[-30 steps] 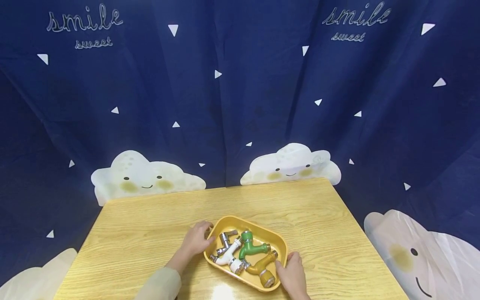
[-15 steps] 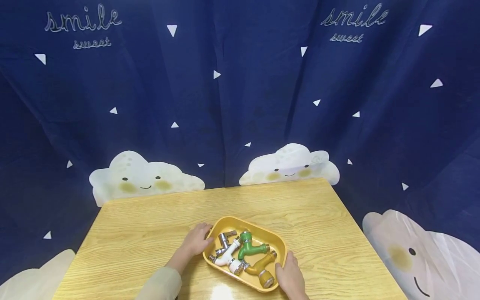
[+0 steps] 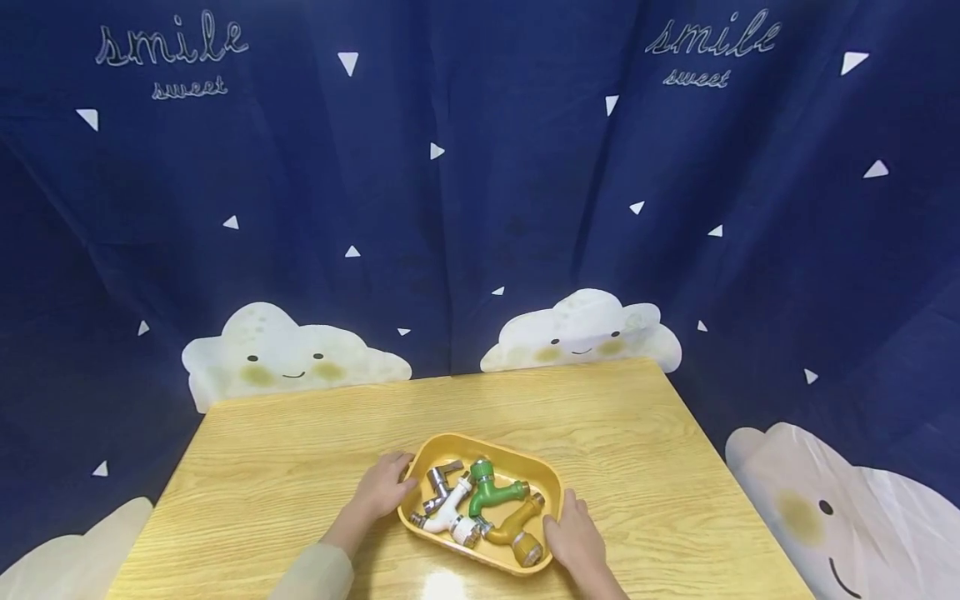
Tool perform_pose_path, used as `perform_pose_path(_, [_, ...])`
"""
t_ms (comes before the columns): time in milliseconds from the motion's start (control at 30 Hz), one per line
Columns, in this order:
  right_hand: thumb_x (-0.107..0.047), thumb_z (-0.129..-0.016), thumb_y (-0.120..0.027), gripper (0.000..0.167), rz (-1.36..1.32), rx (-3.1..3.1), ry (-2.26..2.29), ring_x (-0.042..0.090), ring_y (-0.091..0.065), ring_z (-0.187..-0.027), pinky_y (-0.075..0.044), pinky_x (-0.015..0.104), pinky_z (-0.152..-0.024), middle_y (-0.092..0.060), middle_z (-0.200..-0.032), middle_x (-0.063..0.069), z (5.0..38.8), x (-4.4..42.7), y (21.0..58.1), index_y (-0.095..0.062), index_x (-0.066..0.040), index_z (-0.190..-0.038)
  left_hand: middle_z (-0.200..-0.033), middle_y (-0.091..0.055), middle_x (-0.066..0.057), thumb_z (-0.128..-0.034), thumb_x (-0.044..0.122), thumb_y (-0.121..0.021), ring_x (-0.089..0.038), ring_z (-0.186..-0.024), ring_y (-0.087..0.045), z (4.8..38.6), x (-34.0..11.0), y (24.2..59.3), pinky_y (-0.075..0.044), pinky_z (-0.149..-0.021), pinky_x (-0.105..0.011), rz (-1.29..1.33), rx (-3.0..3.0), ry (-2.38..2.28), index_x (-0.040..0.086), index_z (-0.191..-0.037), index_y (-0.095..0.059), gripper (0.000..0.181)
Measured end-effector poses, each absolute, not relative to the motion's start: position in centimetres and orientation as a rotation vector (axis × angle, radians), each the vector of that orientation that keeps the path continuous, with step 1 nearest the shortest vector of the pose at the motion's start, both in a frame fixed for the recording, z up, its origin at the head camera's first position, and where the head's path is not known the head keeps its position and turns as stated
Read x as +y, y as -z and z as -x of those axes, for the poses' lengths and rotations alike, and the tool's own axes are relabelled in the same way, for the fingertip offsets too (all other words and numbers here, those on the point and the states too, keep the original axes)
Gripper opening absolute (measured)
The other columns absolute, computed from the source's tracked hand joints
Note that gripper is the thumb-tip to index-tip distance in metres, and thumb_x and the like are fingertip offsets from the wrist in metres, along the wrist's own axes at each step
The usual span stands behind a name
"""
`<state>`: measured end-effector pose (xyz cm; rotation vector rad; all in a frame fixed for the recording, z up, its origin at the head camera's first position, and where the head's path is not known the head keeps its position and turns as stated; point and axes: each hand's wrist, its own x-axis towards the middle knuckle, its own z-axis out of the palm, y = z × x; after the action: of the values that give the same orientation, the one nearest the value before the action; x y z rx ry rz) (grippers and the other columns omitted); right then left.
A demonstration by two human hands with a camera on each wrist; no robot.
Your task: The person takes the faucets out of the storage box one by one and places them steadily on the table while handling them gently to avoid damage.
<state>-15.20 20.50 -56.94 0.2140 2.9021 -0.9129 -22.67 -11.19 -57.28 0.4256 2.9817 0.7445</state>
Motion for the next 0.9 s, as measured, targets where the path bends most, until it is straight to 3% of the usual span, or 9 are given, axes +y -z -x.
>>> perform_pose_path(333, [-0.022,-0.082,-0.054,0.060,-0.163,2.921,0.805,0.029,-0.056,-0.078,-0.046,0.035,-0.053,-0.052,-0.102,0.023,16.8,19.5,56.7,-0.035,0.008,-0.131,-0.125,-0.051,-0.020,-0.0823,0.028,-0.049,-0.040,-0.115,-0.046,22.0,-12.6,57.6,-0.039,-0.091,-0.057,-0.346,3.018,-0.713,0.002,-0.125,-0.053,0.050])
perform_pose_path(600, [-0.024,-0.082,-0.055,0.058,-0.089,2.952,0.738,0.026,-0.054,-0.071,-0.043,0.034,-0.048,-0.051,-0.100,0.022,18.3,18.1,56.5,-0.038,0.007,-0.127,-0.122,-0.053,-0.021,-0.0823,0.028,-0.050,-0.040,-0.112,-0.049,21.6,-14.1,57.6,-0.041,-0.089,-0.056,-0.280,3.056,-0.704,0.002,-0.125,-0.053,0.050])
perform_pose_path(767, [-0.025,-0.081,-0.056,0.057,-0.063,2.973,0.706,0.029,-0.055,-0.074,-0.045,0.037,-0.051,-0.051,-0.101,0.021,19.1,17.1,56.4,-0.040,0.005,-0.127,-0.123,-0.051,-0.022,-0.0829,0.026,-0.051,-0.041,-0.114,-0.047,21.4,-15.1,57.7,-0.039,-0.090,-0.058,-0.237,3.055,-0.715,0.001,-0.126,-0.052,0.050])
perform_pose_path(900, [-0.026,-0.082,-0.055,0.060,-0.041,2.976,0.685,0.037,-0.057,-0.088,-0.049,0.046,-0.060,-0.050,-0.112,0.026,19.7,16.3,56.3,-0.039,0.005,-0.130,-0.125,-0.049,-0.024,-0.0843,0.026,-0.051,-0.042,-0.116,-0.044,21.2,-15.9,57.7,-0.038,-0.091,-0.060,-0.196,3.039,-0.713,0.000,-0.128,-0.050,0.051])
